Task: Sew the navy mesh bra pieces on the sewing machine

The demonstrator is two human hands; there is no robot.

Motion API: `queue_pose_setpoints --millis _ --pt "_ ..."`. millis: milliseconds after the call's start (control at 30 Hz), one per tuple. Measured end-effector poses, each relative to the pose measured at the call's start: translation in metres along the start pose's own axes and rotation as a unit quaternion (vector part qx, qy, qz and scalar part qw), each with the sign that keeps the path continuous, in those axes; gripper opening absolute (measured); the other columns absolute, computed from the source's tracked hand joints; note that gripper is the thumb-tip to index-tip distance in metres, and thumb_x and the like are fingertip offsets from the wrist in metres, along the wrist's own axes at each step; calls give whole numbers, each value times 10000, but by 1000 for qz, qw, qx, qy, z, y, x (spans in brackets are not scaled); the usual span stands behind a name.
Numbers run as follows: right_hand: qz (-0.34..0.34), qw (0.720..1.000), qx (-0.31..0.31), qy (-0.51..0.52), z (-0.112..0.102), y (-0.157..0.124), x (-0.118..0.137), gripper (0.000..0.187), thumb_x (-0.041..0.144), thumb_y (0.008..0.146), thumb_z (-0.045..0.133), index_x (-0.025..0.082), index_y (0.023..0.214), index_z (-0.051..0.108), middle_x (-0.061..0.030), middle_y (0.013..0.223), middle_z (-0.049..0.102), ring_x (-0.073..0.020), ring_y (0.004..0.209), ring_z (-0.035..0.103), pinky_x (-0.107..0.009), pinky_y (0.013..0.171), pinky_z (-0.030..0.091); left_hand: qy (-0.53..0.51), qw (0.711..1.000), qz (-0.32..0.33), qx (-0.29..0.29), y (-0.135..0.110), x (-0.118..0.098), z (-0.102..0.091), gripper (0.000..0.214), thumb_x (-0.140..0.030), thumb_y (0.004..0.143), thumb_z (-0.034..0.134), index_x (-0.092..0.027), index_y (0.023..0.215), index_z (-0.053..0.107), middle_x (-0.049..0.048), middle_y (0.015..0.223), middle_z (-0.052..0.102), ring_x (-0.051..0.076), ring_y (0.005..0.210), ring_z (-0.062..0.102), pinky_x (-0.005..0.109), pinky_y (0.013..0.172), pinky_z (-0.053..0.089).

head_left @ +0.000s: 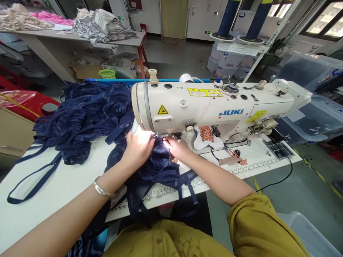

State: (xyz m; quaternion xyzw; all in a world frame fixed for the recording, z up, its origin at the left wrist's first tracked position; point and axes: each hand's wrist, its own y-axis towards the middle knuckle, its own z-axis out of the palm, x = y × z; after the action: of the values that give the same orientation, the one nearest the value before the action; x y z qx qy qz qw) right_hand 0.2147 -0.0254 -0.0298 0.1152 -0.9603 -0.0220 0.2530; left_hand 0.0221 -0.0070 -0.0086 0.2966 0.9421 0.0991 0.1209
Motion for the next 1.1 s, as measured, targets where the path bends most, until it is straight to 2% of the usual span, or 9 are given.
queue_pose_setpoints --millis 100,233,367,500,633,833,900,1000,1100 --pt "17 1000 0 -12 -1 0 1 299 353 970 521 224 1213 638 -96 1152 699 -245 1080 637 -351 929 469 6 995 41 93 -16 -7 -5 415 -220 963 293 -163 1222 613 171 1284 611 294 1185 561 582 1038 389" --pt "22 1000 11 9 1 4 0 241 353 964 535 240 1141 653 -48 1121 709 -197 1031 646 -311 927 468 65 988 -5 137 -21 -9 -15 541 -88 910 281 -215 1372 533 137 1436 520 341 1347 426 711 1023 327" --pt "42 998 3 55 1 10 -4 205 344 956 534 235 1053 677 -51 1069 723 -203 1009 659 -312 926 476 103 982 -16 156 -14 -16 -16 598 -33 867 289 -199 1388 531 152 1413 527 345 1347 415 589 984 439" --pt "77 992 -3 99 -4 13 -8 163 269 928 551 209 1001 684 -76 1058 727 -226 1016 661 -325 918 487 66 989 3 132 -7 -17 -1 494 -150 924 330 -148 1378 524 196 1388 515 371 1321 419 569 992 441" --pt "87 991 16 101 -7 13 -8 123 231 905 567 208 954 678 -78 1044 725 -234 981 665 -342 892 500 -34 998 -7 56 -18 8 11 562 -414 975 329 -85 1426 396 220 1396 462 335 1303 456 504 1078 401" --pt "69 992 8 106 -6 12 -7 115 229 909 562 211 923 675 -72 1056 724 -234 1010 658 -337 898 499 9 997 -63 31 -48 58 -4 568 -356 964 241 -47 1425 362 251 1387 457 350 1259 512 493 1053 422" --pt "73 992 9 103 -5 11 -7 115 232 908 564 215 925 676 -67 1061 726 -234 1013 659 -331 893 497 58 995 -52 57 -49 50 -19 544 -314 958 232 -44 1393 416 263 1368 477 355 1133 593 489 965 477" --pt "76 993 12 94 -4 10 -7 116 248 910 565 224 911 679 -56 1054 729 -227 984 665 -317 857 499 116 991 -17 57 -38 15 -34 502 -294 969 247 -73 1347 493 240 1335 530 342 1054 623 471 900 499" --pt "64 995 6 80 -3 9 -6 119 264 913 567 234 914 682 -41 1017 734 -213 949 667 -299 824 495 111 991 13 71 -23 -18 -26 488 -333 975 297 -66 1301 545 224 1304 571 346 1154 573 466 940 483"
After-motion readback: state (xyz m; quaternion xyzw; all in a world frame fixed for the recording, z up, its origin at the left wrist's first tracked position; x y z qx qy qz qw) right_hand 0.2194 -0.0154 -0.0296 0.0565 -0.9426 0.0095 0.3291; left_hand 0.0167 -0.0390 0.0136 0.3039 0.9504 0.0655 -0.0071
